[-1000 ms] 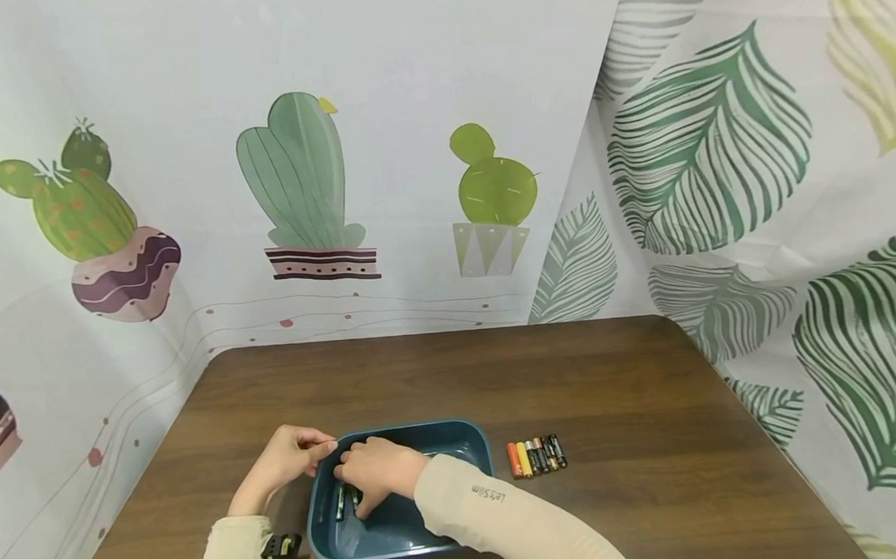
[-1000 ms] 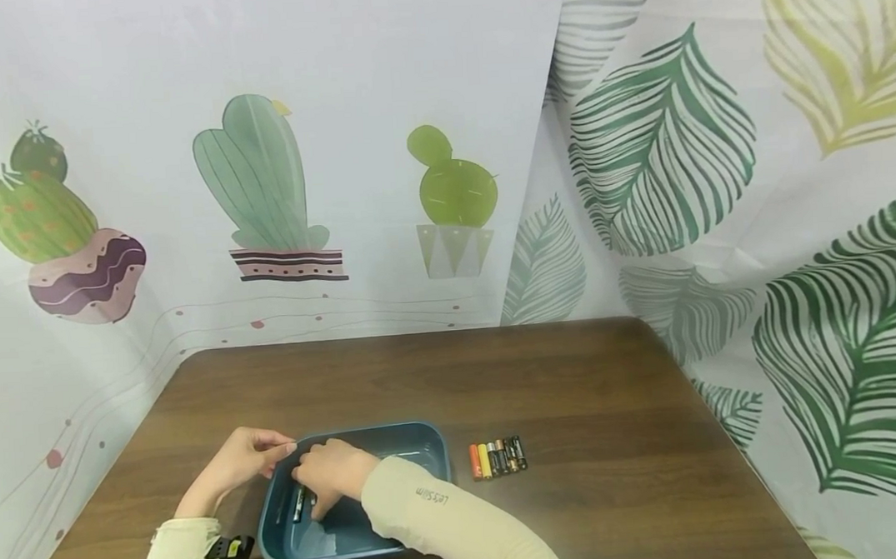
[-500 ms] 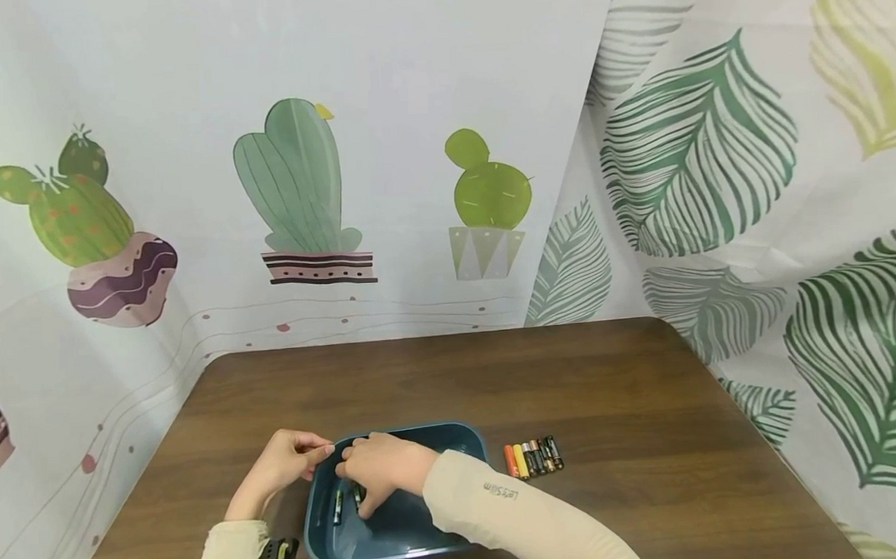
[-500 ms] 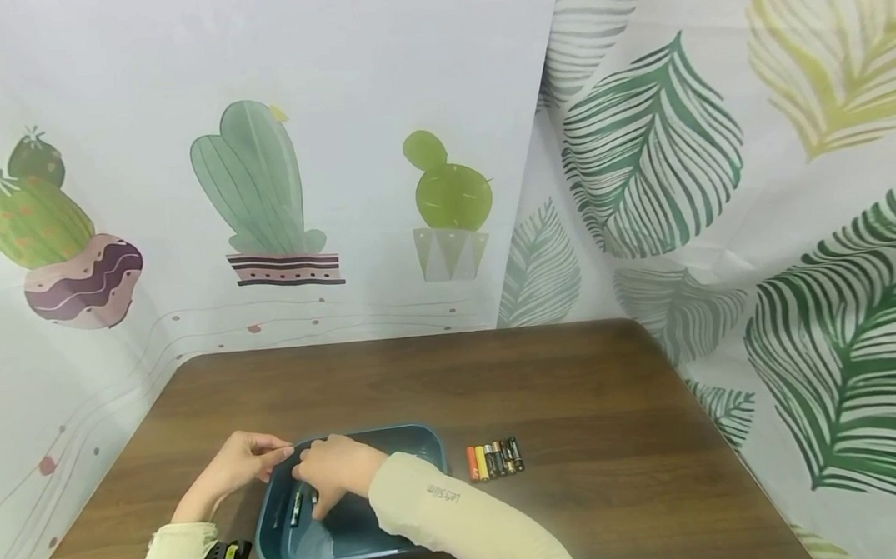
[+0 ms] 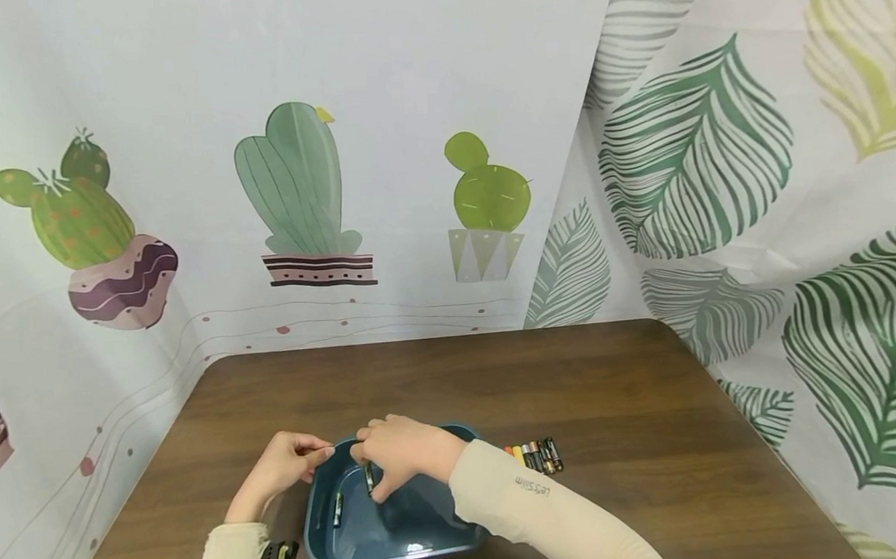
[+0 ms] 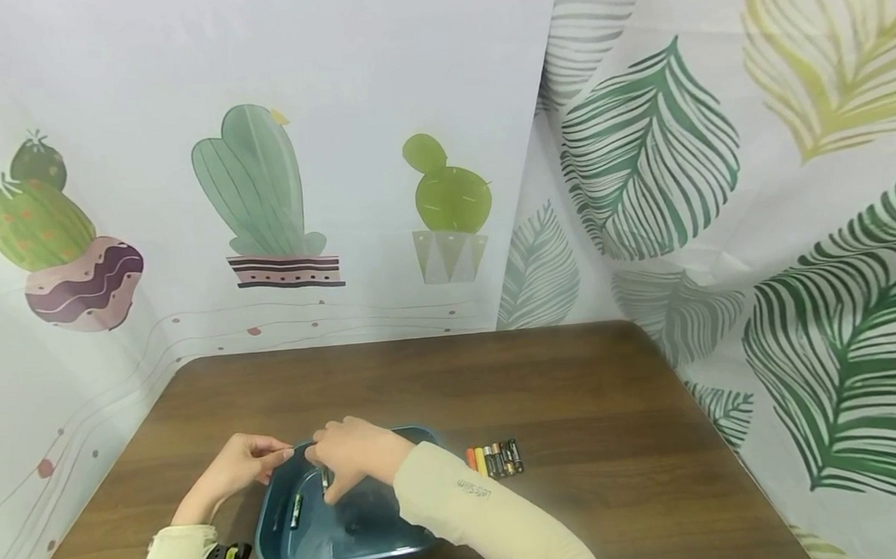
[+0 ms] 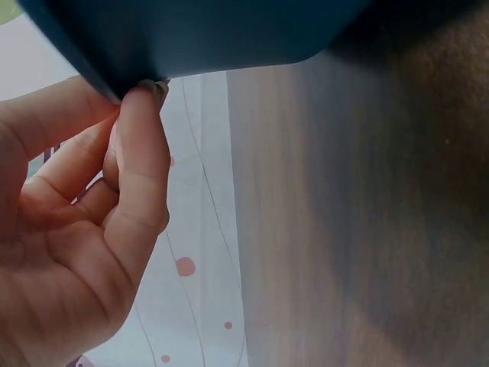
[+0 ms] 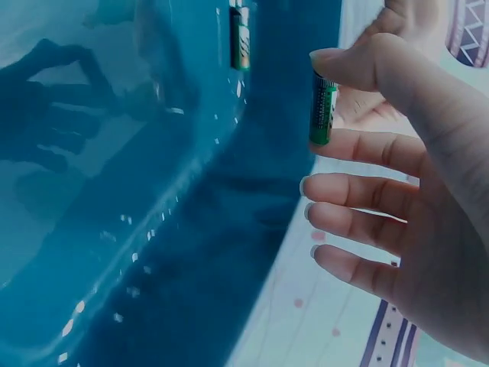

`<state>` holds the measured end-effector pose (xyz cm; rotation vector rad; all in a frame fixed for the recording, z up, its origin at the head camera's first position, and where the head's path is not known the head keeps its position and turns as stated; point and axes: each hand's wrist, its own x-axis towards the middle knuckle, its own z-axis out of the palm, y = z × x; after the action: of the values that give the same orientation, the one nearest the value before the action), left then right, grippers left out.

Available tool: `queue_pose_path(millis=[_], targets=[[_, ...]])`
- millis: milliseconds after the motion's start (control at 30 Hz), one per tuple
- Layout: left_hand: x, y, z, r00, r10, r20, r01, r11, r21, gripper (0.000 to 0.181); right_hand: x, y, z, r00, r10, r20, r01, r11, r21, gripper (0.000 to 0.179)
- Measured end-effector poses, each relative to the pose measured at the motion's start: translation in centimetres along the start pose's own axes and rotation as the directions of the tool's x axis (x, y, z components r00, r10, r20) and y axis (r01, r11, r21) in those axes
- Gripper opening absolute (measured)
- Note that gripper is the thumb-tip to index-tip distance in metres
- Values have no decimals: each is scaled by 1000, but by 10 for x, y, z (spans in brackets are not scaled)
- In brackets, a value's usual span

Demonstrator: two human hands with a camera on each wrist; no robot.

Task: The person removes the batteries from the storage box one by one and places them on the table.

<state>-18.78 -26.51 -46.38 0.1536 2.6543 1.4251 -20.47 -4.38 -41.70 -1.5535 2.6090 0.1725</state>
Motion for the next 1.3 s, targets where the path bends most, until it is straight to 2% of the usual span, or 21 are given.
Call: queue_pose_path(millis=[233,500,933,1300], targets=[[1,0,1,1000,7,-14,-6,1000,18,13,-18,15,-4,998,51,-48,-50,998,38,38],[-2,2,1,1000,28,-5,-28,1000,13,15,-35,29,-4,994,73,-77,-68,996,62,39],[-1,1,1,1000,2,-11,-2,1000,22,13,-64,50,-8,987,144,-69,-134,982,134,42],[-3,3,1,1000,-12,-13,13,1000,22,14,-91,69,-3,972,208,-106,-190,969,158,44]])
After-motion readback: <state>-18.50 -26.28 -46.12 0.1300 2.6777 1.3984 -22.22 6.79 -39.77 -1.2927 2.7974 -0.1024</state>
